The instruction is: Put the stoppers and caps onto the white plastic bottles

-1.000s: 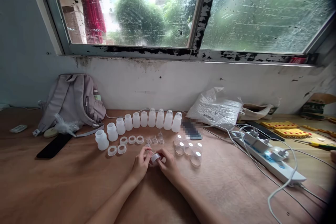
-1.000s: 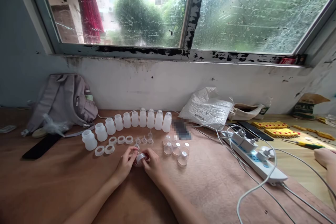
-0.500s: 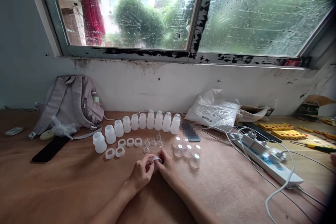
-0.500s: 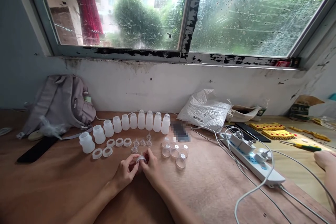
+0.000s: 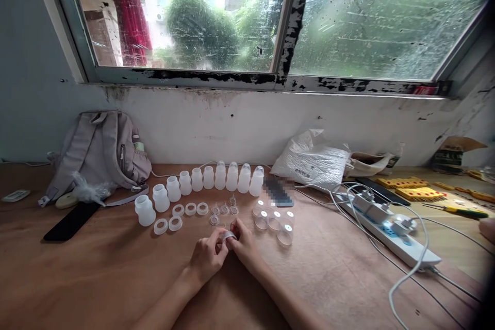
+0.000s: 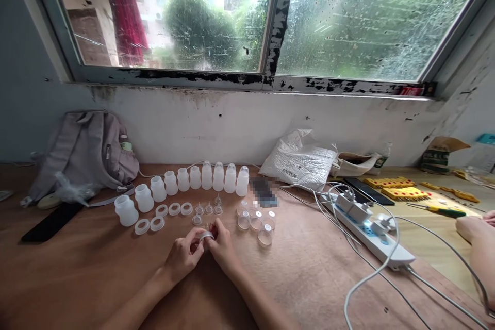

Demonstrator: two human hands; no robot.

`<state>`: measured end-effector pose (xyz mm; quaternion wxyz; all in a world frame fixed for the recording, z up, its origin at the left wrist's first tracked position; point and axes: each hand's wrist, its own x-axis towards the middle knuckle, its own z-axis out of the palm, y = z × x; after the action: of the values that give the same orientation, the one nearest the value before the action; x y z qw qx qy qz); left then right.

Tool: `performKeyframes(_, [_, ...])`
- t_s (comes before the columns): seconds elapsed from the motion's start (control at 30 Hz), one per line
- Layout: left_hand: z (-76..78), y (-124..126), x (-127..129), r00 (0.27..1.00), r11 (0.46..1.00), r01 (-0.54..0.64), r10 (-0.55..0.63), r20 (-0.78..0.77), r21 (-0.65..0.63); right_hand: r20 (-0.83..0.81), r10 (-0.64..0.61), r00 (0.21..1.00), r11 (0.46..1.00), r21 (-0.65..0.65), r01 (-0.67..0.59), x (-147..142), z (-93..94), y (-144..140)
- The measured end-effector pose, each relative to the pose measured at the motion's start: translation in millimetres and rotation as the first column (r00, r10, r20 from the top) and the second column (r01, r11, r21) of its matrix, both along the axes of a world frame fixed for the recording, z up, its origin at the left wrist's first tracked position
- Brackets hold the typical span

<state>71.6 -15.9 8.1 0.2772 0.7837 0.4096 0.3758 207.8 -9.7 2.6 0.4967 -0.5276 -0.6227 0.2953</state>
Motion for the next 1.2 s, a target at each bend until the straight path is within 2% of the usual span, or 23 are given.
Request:
performKeyframes(0.07, [2.5,0,2,0.998,0.998,-0.008,0.011,0.054,-0.061,-0.004,-0.013,1.000,1.000,0.004,0.013,1,-2.7,1])
performKeyframes(0.13, [4.5,2,3,0.985,0.984,0.035,-0.005,0.170,-0.173,-0.017,-0.034,0.999,0.999,0.023,0.034,2,-4.1,2])
performKeyframes(0.23, [2.1,9,4,0.924,0.926,0.079,0.071,0.376,-0.370,-0.028,-0.061,0.998,0.997,0.052,0.063,4,-4.1,1])
performKeyframes(0.33, [-5.1,17,6,0.874,0.865,0.124,0.137,0.467,-0.487,-0.016,-0.053,0.998,0.996,0.065,0.054,5,-3.8,0])
performKeyframes(0.4, [-8.5,19,6,0.872,0.862,0.156,0.109,0.477,-0.483,0.003,-0.047,0.999,0.996,0.073,0.046,5,-3.7,-1])
performKeyframes(0.5, [-8.2,18,5,0.881,0.889,0.148,0.080,0.466,-0.434,0.031,-0.048,0.998,0.995,0.084,0.045,4,-2.5,-2])
performKeyframes(0.77, [-1.8,15,1,0.849,0.899,0.143,0.103,0.519,-0.413,0.046,0.014,0.999,0.997,0.078,-0.018,2,-1.7,-4])
performKeyframes(0.97, [-4.7,21,0,0.837,0.924,0.058,0.162,0.523,-0.379,0.039,0.069,0.997,0.994,0.078,-0.072,6,-0.9,-2])
performKeyframes(1.07, [-7.1,30,-7,0.788,0.929,-0.042,0.258,0.560,-0.368,0.101,0.030,0.994,0.988,0.149,-0.045,6,3.9,13])
performKeyframes(1.2, [-11.9,45,-18,0.735,0.917,-0.130,0.345,0.584,-0.378,0.265,-0.063,0.962,0.968,0.251,-0.005,-6,20.6,57])
